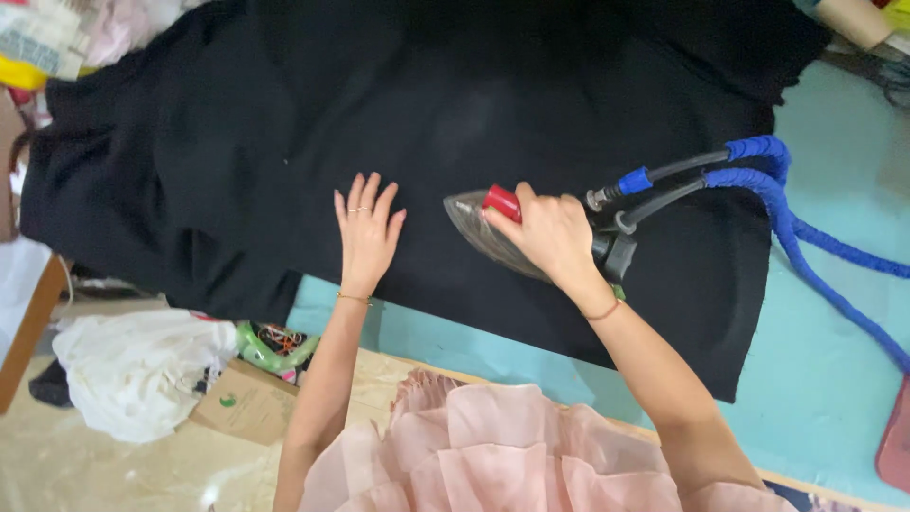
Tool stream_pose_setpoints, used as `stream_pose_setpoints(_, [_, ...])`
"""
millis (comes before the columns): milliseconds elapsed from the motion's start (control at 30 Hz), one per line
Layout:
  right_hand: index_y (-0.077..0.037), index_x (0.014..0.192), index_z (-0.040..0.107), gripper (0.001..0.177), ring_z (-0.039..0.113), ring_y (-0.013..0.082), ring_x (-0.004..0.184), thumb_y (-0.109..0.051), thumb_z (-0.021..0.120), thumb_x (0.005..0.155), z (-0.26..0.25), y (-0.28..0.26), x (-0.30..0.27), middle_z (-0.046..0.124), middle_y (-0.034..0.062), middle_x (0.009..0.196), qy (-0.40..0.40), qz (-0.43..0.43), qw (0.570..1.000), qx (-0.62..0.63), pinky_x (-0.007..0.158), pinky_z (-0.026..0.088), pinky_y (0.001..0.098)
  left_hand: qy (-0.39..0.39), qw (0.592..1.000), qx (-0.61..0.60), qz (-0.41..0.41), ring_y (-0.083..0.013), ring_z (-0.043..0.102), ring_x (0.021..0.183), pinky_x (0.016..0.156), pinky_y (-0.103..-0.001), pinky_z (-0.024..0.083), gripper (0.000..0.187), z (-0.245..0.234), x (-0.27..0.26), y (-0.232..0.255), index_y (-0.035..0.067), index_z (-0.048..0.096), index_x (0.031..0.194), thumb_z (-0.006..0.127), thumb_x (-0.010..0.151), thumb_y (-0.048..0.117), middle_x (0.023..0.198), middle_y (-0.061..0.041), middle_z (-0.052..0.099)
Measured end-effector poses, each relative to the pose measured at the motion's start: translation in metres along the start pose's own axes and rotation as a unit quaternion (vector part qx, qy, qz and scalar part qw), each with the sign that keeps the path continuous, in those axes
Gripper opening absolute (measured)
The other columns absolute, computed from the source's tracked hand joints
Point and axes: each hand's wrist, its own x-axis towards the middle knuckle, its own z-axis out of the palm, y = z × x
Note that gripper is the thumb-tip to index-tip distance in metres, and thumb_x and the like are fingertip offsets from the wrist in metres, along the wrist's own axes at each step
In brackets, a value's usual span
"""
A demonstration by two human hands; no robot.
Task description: The recorder is ironing a piece of black fabric on a workbench in a garment workshop.
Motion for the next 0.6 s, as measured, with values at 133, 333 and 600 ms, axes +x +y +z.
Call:
stream_pose_setpoints(133, [-0.007,0.084,0.069,0.058,0.064,0.0247,0.043,-0.063,0.063,0.095,-0.008,-0.007,-0.023,0.062,0.0089,0.051,0.0,0.004,0.999,0.039,0.05,0.051,0.0343,-0.021,0.997,-0.023,0.065,-0.0352,0.037,0.15,0.123,-0.066,0.02,0.043,-0.001,0.022,0.005,0.007,0.064,0.139,0.068,0.102,0.026,0.15,-0.014,0.053])
stream_pose_setpoints(333, [-0.007,0.083,0.068,0.052,0.063,0.0286,0.046,-0.059,0.066,0.093,-0.009,0.003,-0.027,0.062,0.0113,0.053,-0.023,0.036,0.998,0.043,0.053,0.052,0.0369,-0.035,0.988,-0.045,0.142,-0.0328,0.042,0.147,0.124,-0.065,0.022,0.032,0.014,0.06,0.011,0.01,0.071,0.128,0.07,0.098,0.022,0.143,-0.011,0.059])
stream_pose_setpoints(600, [-0.011,0.076,0.064,0.059,0.065,0.0307,0.051,-0.066,0.068,0.094,0.01,0.054,0.012,0.061,0.0119,0.054,0.021,0.077,0.996,-0.027,0.055,0.054,0.0394,-0.108,0.952,-0.142,0.249,-0.0262,0.056,0.132,0.112,-0.045,0.041,0.03,0.068,0.128,0.034,0.007,0.071,0.126,0.071,0.098,0.015,0.137,-0.009,0.064])
